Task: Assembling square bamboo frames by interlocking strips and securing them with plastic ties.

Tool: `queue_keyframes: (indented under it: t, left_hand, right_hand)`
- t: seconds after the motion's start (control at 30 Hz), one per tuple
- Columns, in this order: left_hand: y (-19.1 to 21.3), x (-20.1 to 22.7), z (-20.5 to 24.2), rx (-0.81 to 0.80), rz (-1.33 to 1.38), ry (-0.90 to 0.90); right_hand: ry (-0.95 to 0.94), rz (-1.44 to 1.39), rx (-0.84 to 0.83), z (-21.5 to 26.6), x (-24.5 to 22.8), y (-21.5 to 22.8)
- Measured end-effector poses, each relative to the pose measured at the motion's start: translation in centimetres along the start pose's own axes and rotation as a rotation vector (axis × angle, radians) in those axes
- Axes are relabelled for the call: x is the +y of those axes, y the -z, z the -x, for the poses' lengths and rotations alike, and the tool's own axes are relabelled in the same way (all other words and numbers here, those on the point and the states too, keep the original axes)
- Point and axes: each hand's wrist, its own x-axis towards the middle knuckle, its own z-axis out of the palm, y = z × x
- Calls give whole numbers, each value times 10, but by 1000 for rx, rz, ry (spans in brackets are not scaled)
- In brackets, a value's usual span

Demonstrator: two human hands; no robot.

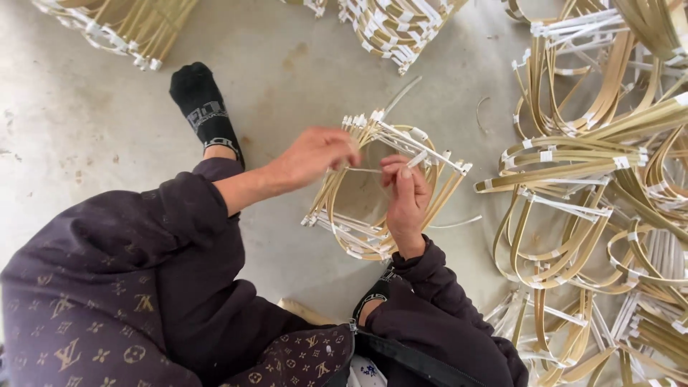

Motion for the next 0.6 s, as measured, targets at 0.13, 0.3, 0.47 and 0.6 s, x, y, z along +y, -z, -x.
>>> queue_keyframes:
  t: [0.13,0.3,0.47,0.6]
  left_hand:
    - [-19,-2,1,-142,-295,-382]
    - [-22,-11,-3,-101,-299,-212]
    - [-21,-29,-8,-115,-315,-375]
    - [-11,-45,-17,13,-92,-552]
  right_hand:
    - [186,235,-153,2,-9,-14]
    - [41,806,-213,4,37,8]
    - [-14,566,-169,1,40,4]
    - [-227,231,-140,-4,9,-19]
